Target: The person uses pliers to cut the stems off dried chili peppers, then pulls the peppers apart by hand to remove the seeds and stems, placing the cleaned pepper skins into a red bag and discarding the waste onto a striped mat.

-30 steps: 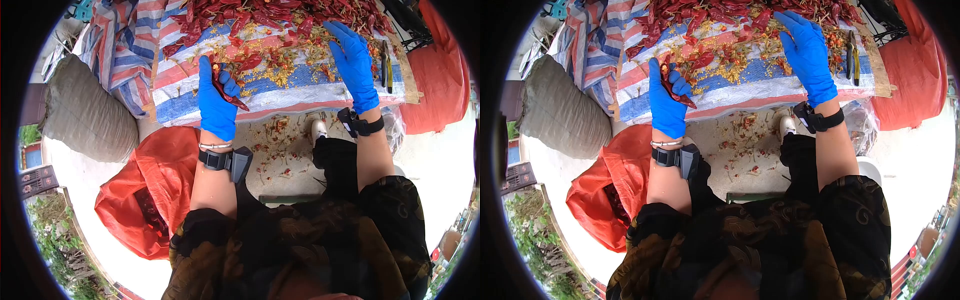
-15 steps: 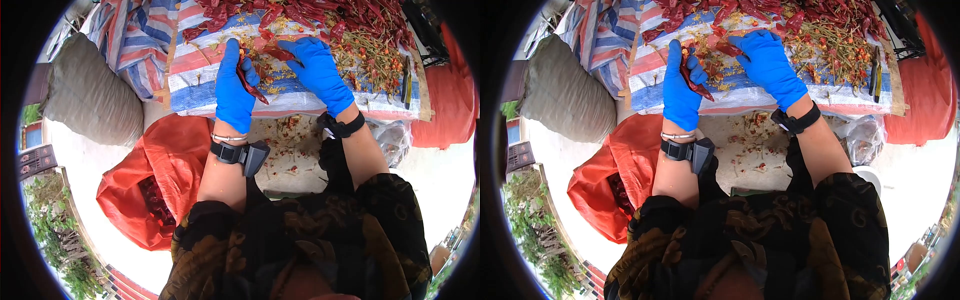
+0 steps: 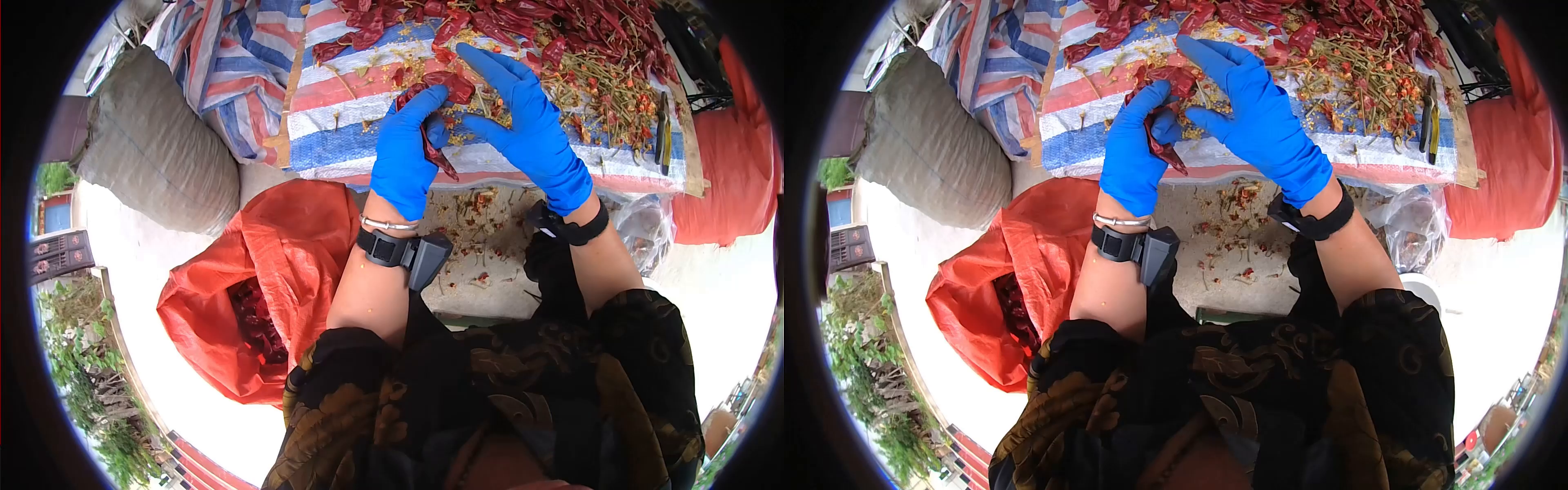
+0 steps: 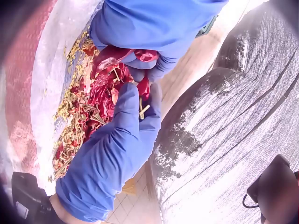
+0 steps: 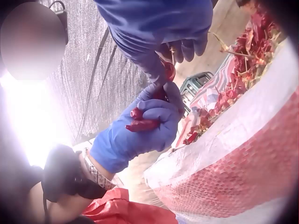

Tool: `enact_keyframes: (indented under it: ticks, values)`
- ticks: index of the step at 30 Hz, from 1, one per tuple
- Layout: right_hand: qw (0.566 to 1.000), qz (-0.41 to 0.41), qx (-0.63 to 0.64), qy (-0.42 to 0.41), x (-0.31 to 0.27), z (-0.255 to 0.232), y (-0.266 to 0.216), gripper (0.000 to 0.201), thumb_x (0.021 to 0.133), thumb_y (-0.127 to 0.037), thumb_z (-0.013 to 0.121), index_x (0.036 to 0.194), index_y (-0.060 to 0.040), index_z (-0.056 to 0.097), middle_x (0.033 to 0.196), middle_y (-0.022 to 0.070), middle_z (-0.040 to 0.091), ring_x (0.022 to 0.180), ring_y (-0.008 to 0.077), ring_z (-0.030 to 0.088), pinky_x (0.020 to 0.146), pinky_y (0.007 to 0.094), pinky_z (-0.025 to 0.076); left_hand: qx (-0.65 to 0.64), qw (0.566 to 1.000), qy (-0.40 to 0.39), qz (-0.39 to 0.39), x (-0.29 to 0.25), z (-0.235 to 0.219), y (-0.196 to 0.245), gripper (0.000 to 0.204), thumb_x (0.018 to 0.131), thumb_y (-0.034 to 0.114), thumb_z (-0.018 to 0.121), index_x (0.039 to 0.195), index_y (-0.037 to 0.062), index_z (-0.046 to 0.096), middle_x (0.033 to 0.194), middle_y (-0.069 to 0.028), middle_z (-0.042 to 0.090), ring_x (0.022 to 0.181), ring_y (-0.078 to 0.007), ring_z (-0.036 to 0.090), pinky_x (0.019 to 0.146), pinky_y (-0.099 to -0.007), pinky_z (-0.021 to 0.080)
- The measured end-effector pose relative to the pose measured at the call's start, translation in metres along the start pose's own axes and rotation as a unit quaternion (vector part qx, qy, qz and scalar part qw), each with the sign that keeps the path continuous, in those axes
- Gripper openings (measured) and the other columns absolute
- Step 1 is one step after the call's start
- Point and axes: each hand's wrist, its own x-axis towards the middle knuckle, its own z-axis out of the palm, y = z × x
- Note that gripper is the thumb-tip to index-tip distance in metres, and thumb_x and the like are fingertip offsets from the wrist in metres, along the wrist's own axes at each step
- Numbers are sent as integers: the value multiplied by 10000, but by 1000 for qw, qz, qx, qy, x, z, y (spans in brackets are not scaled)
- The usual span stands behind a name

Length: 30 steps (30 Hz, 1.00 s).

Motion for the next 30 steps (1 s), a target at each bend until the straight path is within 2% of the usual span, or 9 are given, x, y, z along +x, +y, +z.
enact_keyframes:
  ticks: [3,6,16,19,21,22,25,28,30]
  values:
    - [984,104,142,-13,-6,-7,6,526,706,-114,688,1199,-131,504,1079,94,528,998,262,510,842,334,429,1,1000,9,8,1,-1,0,93,807,142,589,804,51,567,550,-11,478,423,-81,371,390,-219,265]
    - [997,78,22,3,-7,-3,7,434,716,-125,691,1125,-103,546,1017,89,555,901,241,555,767,310,456,58,996,44,47,1,2,-2,102,799,151,601,777,58,565,531,-10,466,422,-89,382,392,-218,276]
    - [994,50,51,83,-11,-2,33,163,735,-110,667,881,-58,616,776,101,578,683,253,570,631,307,463,112,982,114,98,-5,20,-5,124,766,142,647,804,61,562,574,4,496,441,-78,413,381,-214,297]
    - [991,129,19,33,-12,-14,34,145,760,-119,640,884,-50,615,776,107,574,682,267,564,627,307,460,152,963,112,191,-8,27,-5,238,721,105,708,867,54,527,708,-19,570,517,-84,503,460,-223,410]
    - [994,108,31,-13,-12,-19,33,148,777,-146,623,885,-45,616,772,88,580,671,231,567,627,302,457,255,937,2,238,-7,30,-15,252,722,110,712,864,43,515,837,-53,603,706,-98,563,608,-234,477]
    - [994,108,31,-13,-14,-18,34,148,777,-146,623,885,-46,616,772,88,580,671,231,567,627,302,457,285,923,-28,257,-6,32,-22,240,779,106,652,983,56,536,733,-6,578,493,-32,435,408,-187,331]
    - [975,125,186,2,-17,-17,32,146,790,-157,619,878,-41,621,738,51,589,634,159,548,584,272,437,356,914,-41,190,-10,31,-25,240,774,120,664,967,54,536,718,-11,570,485,-41,434,407,-189,328]
    - [890,300,341,-29,-18,-22,26,137,801,-164,616,847,-35,623,712,30,591,621,97,521,544,227,401,289,947,-43,130,-17,34,-19,223,781,122,659,955,49,539,714,-20,569,473,-55,429,406,-191,327]
    - [755,362,546,-6,-23,-14,31,129,821,-153,591,835,-27,611,681,39,582,591,93,499,525,207,384,239,959,-55,140,-15,33,-22,209,786,122,655,947,52,542,707,-21,567,468,-60,425,406,-194,325]
